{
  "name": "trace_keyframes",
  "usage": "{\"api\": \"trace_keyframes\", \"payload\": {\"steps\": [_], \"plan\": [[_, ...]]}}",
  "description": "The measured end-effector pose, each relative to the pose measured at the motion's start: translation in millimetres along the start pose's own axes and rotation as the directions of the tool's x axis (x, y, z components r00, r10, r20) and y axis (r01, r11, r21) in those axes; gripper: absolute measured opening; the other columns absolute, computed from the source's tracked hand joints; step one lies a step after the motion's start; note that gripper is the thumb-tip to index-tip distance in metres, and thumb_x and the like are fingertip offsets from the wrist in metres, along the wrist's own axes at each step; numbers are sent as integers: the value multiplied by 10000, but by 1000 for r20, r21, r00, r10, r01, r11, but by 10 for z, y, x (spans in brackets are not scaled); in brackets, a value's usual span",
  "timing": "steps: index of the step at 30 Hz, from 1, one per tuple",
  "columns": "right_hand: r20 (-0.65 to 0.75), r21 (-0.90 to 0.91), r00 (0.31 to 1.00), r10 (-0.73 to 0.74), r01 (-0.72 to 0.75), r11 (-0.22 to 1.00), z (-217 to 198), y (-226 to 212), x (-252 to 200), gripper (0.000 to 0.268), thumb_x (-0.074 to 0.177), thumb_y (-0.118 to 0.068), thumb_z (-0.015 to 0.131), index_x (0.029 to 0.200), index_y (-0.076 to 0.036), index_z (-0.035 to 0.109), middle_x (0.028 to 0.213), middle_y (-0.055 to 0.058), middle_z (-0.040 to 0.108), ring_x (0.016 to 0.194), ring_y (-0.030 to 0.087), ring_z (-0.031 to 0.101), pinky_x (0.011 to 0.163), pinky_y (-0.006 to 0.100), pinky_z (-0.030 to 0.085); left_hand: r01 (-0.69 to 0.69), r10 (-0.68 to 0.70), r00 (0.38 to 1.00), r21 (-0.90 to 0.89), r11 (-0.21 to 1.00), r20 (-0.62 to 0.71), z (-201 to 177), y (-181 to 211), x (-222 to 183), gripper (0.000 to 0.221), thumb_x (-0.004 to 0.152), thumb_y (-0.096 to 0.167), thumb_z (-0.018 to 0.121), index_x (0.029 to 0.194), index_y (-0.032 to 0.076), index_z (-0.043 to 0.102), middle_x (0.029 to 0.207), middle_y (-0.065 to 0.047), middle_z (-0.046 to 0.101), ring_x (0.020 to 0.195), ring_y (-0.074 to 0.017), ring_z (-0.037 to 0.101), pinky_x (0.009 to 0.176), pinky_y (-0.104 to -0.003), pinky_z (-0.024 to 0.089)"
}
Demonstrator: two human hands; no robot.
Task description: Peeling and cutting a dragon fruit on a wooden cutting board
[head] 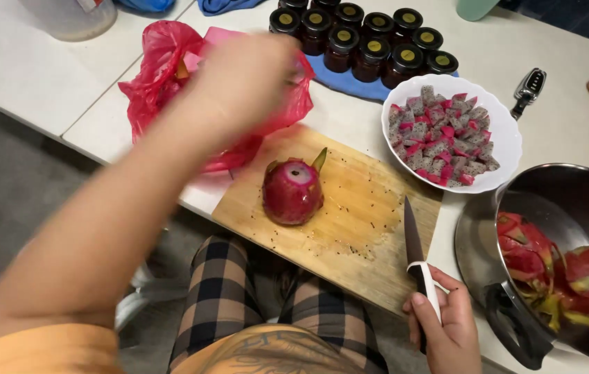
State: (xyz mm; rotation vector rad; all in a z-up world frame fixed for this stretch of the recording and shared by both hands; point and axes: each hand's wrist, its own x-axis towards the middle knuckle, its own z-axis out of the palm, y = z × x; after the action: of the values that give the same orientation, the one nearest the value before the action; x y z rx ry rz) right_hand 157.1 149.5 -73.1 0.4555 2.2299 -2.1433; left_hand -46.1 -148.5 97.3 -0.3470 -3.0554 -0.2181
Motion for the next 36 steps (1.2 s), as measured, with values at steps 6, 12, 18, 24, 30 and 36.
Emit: {"api": "trace_keyframes", "payload": {"steps": [6,12,18,24,30,36], "plan": [[50,-40,999,-14,16,999,100,-80,-33,430,858,-95,500,1276,-41,410,708,179,567,344,185,407,319,261,291,160,-184,983,540,827,-9,574,-1147,130,181,801,144,562,868,142,730,866,-75,711,794,-303,695,545,-397,570],[56,-88,998,42,-37,995,159,-221,-80,417,866,-118,495,1272,-61,420,728,164,576,348,180,399,332,267,261,31,22,992,401,915,-127,417,-624,-344,331,741,147,576,1060,145,664,888,-114,624,710,-329,628,487,-455,552],[81,-121,992,96,-86,989,266,-291,-103,437,856,-115,516,1287,-82,456,715,118,554,371,163,395,349,262,298,-94,168,970,-368,925,174,701,-71,-842,908,630,450,841,1332,86,393,1364,-225,358,1117,-445,489,934,-509,392],[43,-351,983,180,-154,924,373,-440,-103,426,845,-175,556,1267,-140,508,769,58,603,425,159,420,436,279,393,120,-59,989,-521,845,133,966,278,-999,999,539,487,896,1322,139,383,1197,-223,417,1047,-421,535,932,-496,424],[123,-651,992,-32,105,751,446,-596,-60,430,826,-307,542,1237,-187,511,1220,-44,647,1126,120,606,911,259,411,-161,42,960,-424,891,-276,1274,456,-1120,697,687,400,787,1223,99,458,1223,-261,380,1121,-457,428,930,-516,398],[250,-776,957,-145,288,561,433,-807,77,376,874,-328,478,1210,-164,519,1214,-2,648,1075,225,622,870,324,433,-198,15,944,-529,826,-330,1447,542,-1152,646,724,289,741,1269,132,432,1369,-284,329,1229,-470,416,905,-530,447]]}}
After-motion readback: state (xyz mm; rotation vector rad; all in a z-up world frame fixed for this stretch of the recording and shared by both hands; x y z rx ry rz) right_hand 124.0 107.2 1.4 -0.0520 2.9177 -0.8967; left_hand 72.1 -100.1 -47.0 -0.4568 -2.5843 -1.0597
